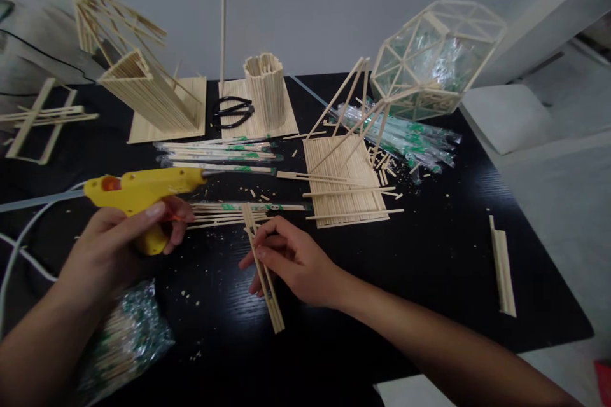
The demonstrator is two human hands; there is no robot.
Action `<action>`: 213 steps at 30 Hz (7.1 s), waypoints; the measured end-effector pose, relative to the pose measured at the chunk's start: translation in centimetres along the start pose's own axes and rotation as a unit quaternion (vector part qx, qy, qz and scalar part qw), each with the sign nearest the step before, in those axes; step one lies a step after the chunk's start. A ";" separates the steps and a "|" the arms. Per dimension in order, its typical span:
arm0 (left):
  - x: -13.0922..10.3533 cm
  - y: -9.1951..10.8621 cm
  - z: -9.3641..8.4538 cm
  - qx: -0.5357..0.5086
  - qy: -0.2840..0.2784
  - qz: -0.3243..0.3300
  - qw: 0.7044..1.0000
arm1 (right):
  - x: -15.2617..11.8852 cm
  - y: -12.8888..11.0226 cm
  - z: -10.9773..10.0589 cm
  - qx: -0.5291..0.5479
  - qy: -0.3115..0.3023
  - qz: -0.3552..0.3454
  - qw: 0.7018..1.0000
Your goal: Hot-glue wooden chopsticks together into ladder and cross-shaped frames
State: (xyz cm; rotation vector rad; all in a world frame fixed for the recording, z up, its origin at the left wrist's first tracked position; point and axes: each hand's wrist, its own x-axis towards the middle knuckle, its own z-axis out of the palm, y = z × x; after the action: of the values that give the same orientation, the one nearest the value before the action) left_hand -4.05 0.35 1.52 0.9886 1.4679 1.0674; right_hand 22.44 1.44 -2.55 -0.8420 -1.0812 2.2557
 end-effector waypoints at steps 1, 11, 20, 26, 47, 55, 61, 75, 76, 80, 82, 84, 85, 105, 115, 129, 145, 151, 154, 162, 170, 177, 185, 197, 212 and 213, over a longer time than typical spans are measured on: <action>0.1 0.0 -0.1 -0.030 -0.016 -0.006 0.999 | 0.0 0.0 0.0 -0.001 -0.002 0.001 1.000; -0.6 -0.7 -0.3 0.120 0.048 0.052 0.990 | 0.0 0.2 0.0 0.046 0.023 0.005 0.999; -0.7 -1.1 -0.5 0.169 0.058 0.102 0.979 | 0.2 -0.3 -0.4 0.088 0.029 0.035 0.995; -0.6 -0.3 0.8 0.157 0.038 0.061 0.985 | 0.0 0.1 -0.1 0.080 0.007 0.057 0.995; -0.3 -0.2 1.2 0.116 0.018 0.034 0.992 | 0.5 0.5 -0.7 0.195 -0.136 0.137 0.962; -0.6 -0.5 1.5 0.133 0.045 0.047 0.989 | 0.4 0.5 -1.2 0.213 -0.179 0.173 0.945; -0.5 -0.5 1.5 0.097 0.028 0.074 0.992 | 0.5 0.1 -1.0 0.233 -0.147 0.152 0.949; -0.7 -0.7 1.1 0.151 0.045 0.015 0.987 | 0.3 -0.1 -0.5 0.224 -0.115 0.107 0.962; -0.7 -0.7 1.1 0.147 0.043 0.016 0.988 | 0.4 -0.3 -0.5 0.232 -0.110 0.098 0.962; -0.6 -0.7 1.3 0.127 0.053 0.022 0.990 | 0.1 -1.1 -0.6 0.166 -0.067 0.041 0.983; -0.5 -0.6 1.4 0.126 0.058 0.019 0.990 | -0.4 -2.0 -0.4 0.077 -0.038 -0.002 0.996; -0.5 -0.6 1.3 0.128 0.054 0.021 0.990 | -1.0 -3.4 -0.1 -0.045 0.019 -0.064 0.997; -0.5 -0.7 1.3 0.129 0.048 0.028 0.990 | -1.3 -4.2 0.0 -0.119 0.056 -0.105 0.986; -0.9 -0.7 0.7 0.212 -0.037 0.145 0.966 | 1.1 -10.2 0.3 -0.462 0.217 -0.299 0.806; -1.1 -0.9 0.5 0.221 -0.073 0.166 0.958 | 1.2 -9.8 0.8 -0.505 0.236 -0.293 0.777; -1.0 -1.5 0.4 0.223 -0.069 0.158 0.960 | 1.1 -9.6 1.1 -0.502 0.219 -0.298 0.782; -0.9 -1.6 0.4 0.225 -0.075 0.197 0.951 | 0.9 -9.6 1.3 -0.516 0.223 -0.310 0.767; -0.8 -1.6 0.4 0.241 -0.077 0.226 0.941 | 0.9 -9.5 1.5 -0.525 0.226 -0.316 0.757; -0.7 -1.8 0.3 0.242 -0.078 0.235 0.938 | 0.9 -9.5 1.5 -0.526 0.227 -0.321 0.754; -0.6 -1.2 0.6 0.270 -0.081 0.259 0.924 | 1.0 -9.5 1.4 -0.529 0.224 -0.327 0.751; -0.6 -0.7 0.8 0.296 -0.088 0.300 0.903 | 0.8 -9.4 2.0 -0.569 0.227 -0.360 0.703; -0.7 -0.7 0.8 0.284 -0.086 0.284 0.912 | 0.8 -9.4 1.7 -0.551 0.250 -0.367 0.707; 0.0 -0.2 0.2 0.212 0.047 0.087 0.972 | 0.6 -10.8 0.9 -0.447 0.300 -0.371 0.756; 1.3 -0.3 -1.7 0.367 0.078 0.043 0.926 | 1.1 -10.0 0.2 -0.524 0.225 -0.296 0.767; 0.9 -1.1 -1.8 0.500 0.170 0.171 0.832 | 0.2 -10.0 -0.1 -0.585 0.166 -0.284 0.741; 0.7 -0.9 -1.5 0.516 0.176 0.194 0.815 | 0.1 -10.1 -0.1 -0.595 0.167 -0.284 0.733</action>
State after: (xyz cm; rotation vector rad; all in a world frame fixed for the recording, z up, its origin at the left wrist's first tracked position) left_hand -5.70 0.58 0.61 1.9944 2.2977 0.6805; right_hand 24.06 7.23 5.55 -1.0615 -2.2016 0.6601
